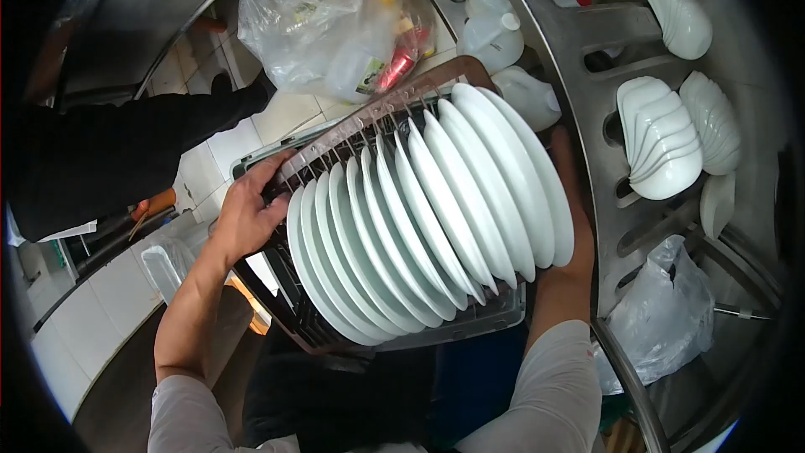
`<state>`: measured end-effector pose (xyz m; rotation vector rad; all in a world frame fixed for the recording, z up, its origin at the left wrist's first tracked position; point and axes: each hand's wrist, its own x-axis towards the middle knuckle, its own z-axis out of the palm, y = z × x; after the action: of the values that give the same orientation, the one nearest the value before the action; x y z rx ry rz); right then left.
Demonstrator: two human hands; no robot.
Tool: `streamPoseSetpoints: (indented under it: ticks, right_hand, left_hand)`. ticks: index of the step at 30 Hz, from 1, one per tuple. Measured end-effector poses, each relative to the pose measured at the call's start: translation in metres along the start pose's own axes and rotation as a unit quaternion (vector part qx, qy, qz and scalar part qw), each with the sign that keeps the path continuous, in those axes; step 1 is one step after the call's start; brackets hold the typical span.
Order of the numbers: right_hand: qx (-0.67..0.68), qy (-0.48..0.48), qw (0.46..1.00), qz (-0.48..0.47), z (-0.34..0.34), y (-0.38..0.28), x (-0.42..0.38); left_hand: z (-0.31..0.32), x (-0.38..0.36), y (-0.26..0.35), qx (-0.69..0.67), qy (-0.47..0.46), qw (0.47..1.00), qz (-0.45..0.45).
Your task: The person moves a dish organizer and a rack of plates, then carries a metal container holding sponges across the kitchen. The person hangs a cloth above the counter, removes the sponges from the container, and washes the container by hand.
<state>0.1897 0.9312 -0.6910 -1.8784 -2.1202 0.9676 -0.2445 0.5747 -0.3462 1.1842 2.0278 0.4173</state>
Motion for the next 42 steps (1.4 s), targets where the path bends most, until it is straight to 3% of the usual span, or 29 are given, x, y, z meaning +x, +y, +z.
streamPoseSetpoints:
  ticks: [8,12,16,20,21,24,26,28,30,33,34,35,36,38,40,42]
  right_hand:
    - [-0.052,0.01,0.999,-0.013,0.001,0.002,0.005]
    - [-0.106,0.034,0.994,-0.016,-0.013,0.021,-0.065]
    - [-0.182,-0.04,0.979,0.086,-0.031,0.044,-0.164]
    - [-0.181,-0.124,0.96,0.172,-0.024,0.082,-0.207]
    - [-0.147,-0.115,0.971,0.15,-0.014,0.105,-0.217]
    - [-0.187,0.147,0.939,0.25,-0.007,0.135,-0.266]
    - [-0.086,0.245,0.902,0.345,-0.007,0.136,-0.279]
    - [0.145,0.251,0.854,0.432,-0.007,0.142,-0.282]
    - [0.422,0.211,0.734,0.488,0.002,0.157,-0.28]
    - [0.664,0.092,0.598,0.44,0.043,0.203,-0.279]
    - [0.706,0.044,0.578,0.406,0.059,0.222,-0.281]
    - [0.558,-0.028,0.777,0.289,0.053,0.212,-0.285]
    - [0.358,-0.037,0.918,0.166,0.047,0.201,-0.289]
    - [0.227,-0.05,0.965,0.124,0.029,0.179,-0.306]
    - [0.401,0.01,0.863,0.308,0.009,0.149,-0.298]
    - [0.545,0.072,0.694,0.465,-0.011,0.119,-0.293]
  left_hand:
    - [0.001,0.001,0.0,0.0,-0.006,1.0,-0.009]
    - [0.0,0.0,-0.001,-0.005,-0.002,1.0,0.001]
    - [0.001,0.0,0.0,-0.006,0.009,1.0,0.004]
    - [0.004,-0.003,-0.002,-0.001,0.02,0.999,0.026]
    - [0.005,-0.002,-0.003,-0.001,0.023,0.999,0.027]
    - [0.006,-0.002,-0.001,-0.024,0.016,0.999,0.019]
    - [0.005,-0.001,0.001,-0.028,0.011,0.999,0.02]
    - [0.006,-0.003,-0.001,-0.028,0.013,0.999,0.025]
    - [0.01,-0.001,-0.013,-0.032,0.018,0.999,0.038]
    - [0.008,-0.002,-0.009,-0.013,0.017,0.999,0.044]
    - [0.009,-0.003,-0.006,-0.004,0.017,0.999,0.044]
    - [0.009,-0.002,-0.005,-0.003,0.018,0.999,0.044]
    - [0.008,-0.002,-0.006,-0.001,0.016,0.999,0.044]
    - [0.009,-0.006,-0.007,-0.009,0.009,0.999,0.043]
    - [0.008,-0.005,-0.008,-0.024,0.004,0.998,0.05]
    - [0.006,-0.006,-0.005,-0.01,0.004,0.999,0.041]
